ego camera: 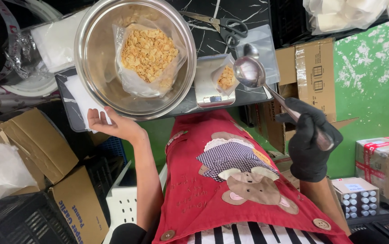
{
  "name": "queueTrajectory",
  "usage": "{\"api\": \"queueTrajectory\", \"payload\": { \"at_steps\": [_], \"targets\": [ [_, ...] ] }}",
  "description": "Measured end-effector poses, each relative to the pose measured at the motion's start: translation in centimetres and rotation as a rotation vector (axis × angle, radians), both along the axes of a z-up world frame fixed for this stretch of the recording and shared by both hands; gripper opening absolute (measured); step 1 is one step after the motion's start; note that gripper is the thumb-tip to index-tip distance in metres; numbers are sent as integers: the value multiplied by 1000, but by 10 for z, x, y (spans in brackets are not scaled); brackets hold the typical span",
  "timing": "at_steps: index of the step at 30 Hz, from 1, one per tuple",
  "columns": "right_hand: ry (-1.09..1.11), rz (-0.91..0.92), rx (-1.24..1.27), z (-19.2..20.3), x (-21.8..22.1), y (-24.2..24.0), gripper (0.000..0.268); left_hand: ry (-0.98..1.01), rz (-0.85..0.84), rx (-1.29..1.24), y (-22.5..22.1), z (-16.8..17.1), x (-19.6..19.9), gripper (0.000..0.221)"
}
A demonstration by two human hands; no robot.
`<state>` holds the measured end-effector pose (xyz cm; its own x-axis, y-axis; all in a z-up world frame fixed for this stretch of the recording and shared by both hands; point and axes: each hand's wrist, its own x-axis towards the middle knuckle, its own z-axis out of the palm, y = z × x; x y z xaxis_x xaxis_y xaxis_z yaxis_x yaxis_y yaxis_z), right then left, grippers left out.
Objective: Scooping food items from a large bowl into small plastic bags and weighing them on a digital scale.
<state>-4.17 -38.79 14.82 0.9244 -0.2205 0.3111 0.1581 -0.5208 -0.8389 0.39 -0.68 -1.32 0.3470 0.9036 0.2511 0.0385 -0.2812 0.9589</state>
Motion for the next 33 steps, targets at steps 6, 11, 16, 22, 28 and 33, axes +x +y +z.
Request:
{"api": "queueTrajectory", "payload": {
  "at_steps": [6,11,16,22,28,33],
  "targets": [
    [-6,-253,534,-22,7,-20,19,-18,3,-55,-5,12,2,29],
    [-84,-309,452,-13,16,-19,26,-42,-5,-82,-6,15,2,28],
    [-104,-265,439,-15,14,-18,34,-58,-8,-94,-8,22,5,28],
    [-130,-219,643,-3,17,7,22,-29,-54,-77,-15,30,10,27],
    [169,-36,693,8,43,92,25,-15,-276,-114,-18,20,16,43],
    [459,194,933,-72,82,175,21,10,-351,-124,-14,23,21,47]
  ]
}}
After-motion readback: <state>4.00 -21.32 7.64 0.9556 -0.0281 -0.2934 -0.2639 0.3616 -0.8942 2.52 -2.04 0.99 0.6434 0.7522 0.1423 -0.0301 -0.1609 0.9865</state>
